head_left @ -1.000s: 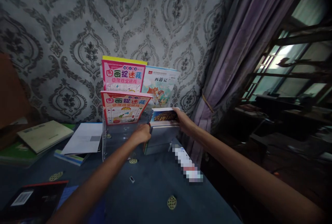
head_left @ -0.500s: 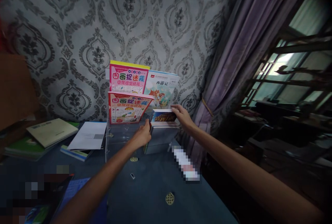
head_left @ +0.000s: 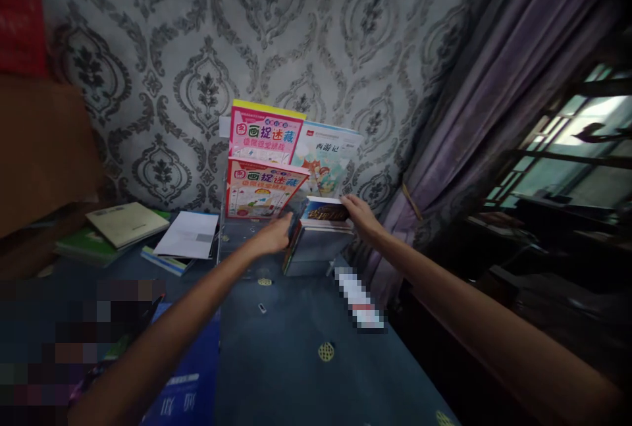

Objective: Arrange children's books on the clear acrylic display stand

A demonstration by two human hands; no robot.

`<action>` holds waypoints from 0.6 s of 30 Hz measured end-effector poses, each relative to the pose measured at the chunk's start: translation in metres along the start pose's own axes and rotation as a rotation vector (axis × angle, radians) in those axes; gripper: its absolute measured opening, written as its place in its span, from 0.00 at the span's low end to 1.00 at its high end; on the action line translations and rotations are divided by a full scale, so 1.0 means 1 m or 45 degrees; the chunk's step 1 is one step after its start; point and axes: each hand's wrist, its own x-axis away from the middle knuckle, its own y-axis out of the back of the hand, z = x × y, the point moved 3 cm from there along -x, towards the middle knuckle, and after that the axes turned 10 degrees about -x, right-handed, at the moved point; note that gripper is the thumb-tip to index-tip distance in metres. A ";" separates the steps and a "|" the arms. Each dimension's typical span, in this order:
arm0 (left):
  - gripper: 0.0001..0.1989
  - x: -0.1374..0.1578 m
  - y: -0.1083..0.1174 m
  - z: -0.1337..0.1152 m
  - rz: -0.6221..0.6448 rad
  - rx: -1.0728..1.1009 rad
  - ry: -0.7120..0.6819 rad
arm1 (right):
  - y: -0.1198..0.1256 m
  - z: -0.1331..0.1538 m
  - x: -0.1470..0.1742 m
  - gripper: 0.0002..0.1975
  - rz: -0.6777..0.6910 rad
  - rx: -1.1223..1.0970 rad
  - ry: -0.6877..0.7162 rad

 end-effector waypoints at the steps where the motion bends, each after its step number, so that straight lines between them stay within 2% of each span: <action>1: 0.30 0.006 0.007 0.008 -0.021 -0.005 0.015 | 0.002 0.004 0.000 0.18 -0.012 0.056 0.021; 5: 0.24 0.034 0.033 0.051 -0.115 -0.025 0.120 | 0.003 0.030 0.000 0.18 0.026 0.303 0.201; 9: 0.18 0.061 0.040 0.081 -0.183 -0.033 0.205 | -0.020 0.053 0.002 0.20 0.358 0.657 0.479; 12: 0.17 0.071 0.036 0.086 -0.195 -0.011 0.224 | -0.034 0.056 0.001 0.19 0.519 0.747 0.501; 18: 0.16 0.072 0.028 0.087 -0.180 0.031 0.187 | -0.036 0.054 0.001 0.15 0.532 0.833 0.495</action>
